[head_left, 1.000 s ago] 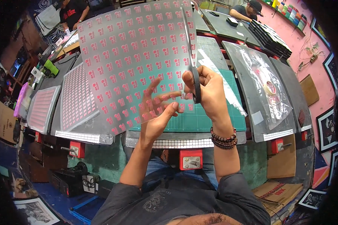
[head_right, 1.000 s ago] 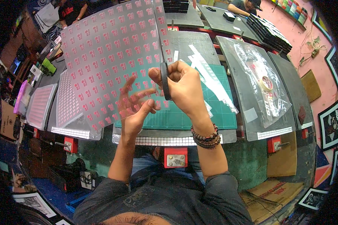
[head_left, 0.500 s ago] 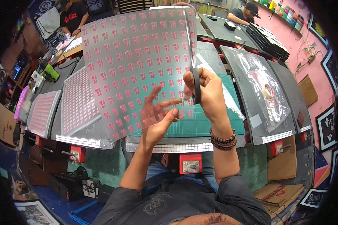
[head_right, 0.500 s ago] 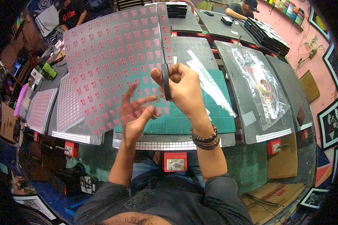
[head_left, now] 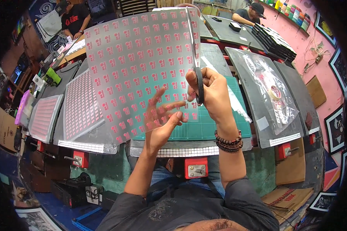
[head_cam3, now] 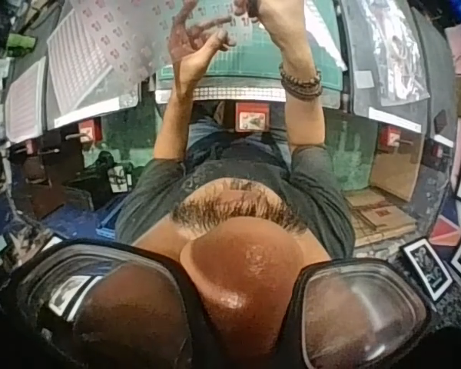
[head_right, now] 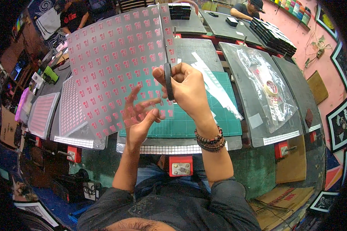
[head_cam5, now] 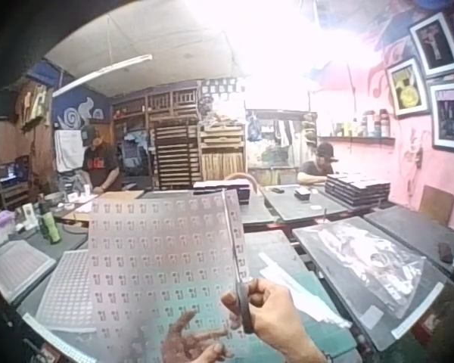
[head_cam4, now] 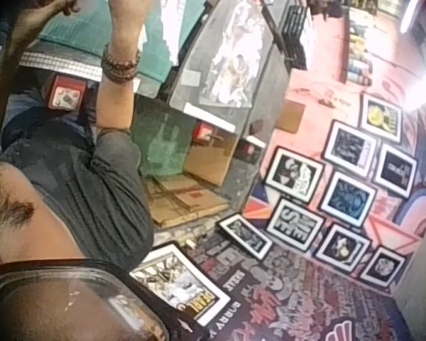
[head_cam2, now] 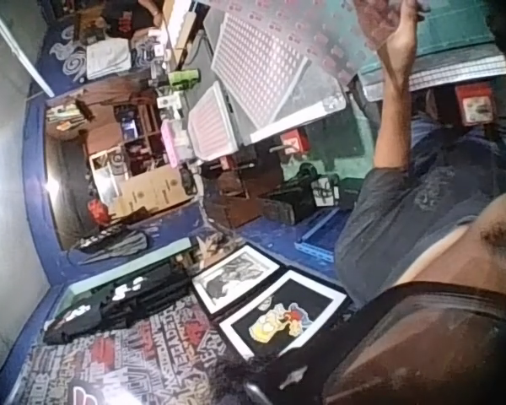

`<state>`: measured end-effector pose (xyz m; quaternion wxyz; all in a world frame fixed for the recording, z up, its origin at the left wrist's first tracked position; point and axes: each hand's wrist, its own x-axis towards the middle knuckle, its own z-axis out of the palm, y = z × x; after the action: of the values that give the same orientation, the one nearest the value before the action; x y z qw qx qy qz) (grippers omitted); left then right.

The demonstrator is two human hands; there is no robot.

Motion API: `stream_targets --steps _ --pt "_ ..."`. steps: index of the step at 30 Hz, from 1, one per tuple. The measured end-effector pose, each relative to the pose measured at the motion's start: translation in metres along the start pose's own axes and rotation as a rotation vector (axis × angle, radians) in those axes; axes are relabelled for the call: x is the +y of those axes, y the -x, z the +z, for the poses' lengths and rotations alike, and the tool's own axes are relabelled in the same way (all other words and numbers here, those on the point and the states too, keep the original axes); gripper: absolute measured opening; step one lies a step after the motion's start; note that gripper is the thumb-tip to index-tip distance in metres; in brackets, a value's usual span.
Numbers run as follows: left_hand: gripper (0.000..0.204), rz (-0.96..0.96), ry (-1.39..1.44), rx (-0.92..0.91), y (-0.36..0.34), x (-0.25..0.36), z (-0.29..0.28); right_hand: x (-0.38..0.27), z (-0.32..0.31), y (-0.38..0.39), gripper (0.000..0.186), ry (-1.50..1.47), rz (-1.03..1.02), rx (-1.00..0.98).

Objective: Cutting a sheet of printed stickers or labels into smaller strips using scissors.

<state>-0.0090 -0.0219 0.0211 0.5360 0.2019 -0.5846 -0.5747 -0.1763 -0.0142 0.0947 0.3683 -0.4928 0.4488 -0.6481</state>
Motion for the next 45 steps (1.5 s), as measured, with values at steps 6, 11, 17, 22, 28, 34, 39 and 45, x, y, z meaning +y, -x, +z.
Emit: stream_targets --steps 6,11,17,22,28,34,39,45 --pt "0.077 -0.01 0.015 -0.009 0.001 -0.001 0.004 -0.009 -0.004 -0.015 0.055 0.043 0.015 0.013" --pt "0.075 -0.009 0.006 0.014 0.001 -0.001 0.002 0.004 0.0 -0.022 0.06 0.035 0.012 -0.033" --pt "0.07 -0.042 -0.011 -0.009 -0.003 0.003 0.002 0.014 -0.003 -0.028 0.051 -0.038 0.044 -0.013" --pt "0.069 -0.034 0.012 0.02 -0.003 0.002 0.003 0.017 -0.006 -0.029 0.051 0.016 0.062 -0.022" --pt "0.069 0.015 -0.014 0.027 0.0 -0.003 0.002 0.019 -0.015 -0.018 0.049 0.0 0.077 0.02" --pt "0.068 0.027 -0.005 0.235 -0.007 0.001 0.0 0.009 -0.066 0.027 0.054 0.029 0.074 0.099" --pt "0.069 0.078 -0.033 0.326 -0.01 -0.001 0.001 0.018 -0.098 0.071 0.05 0.15 0.2 0.082" --pt "0.069 0.144 -0.028 0.318 -0.01 -0.001 -0.001 0.025 -0.072 0.117 0.045 0.271 0.31 -0.141"
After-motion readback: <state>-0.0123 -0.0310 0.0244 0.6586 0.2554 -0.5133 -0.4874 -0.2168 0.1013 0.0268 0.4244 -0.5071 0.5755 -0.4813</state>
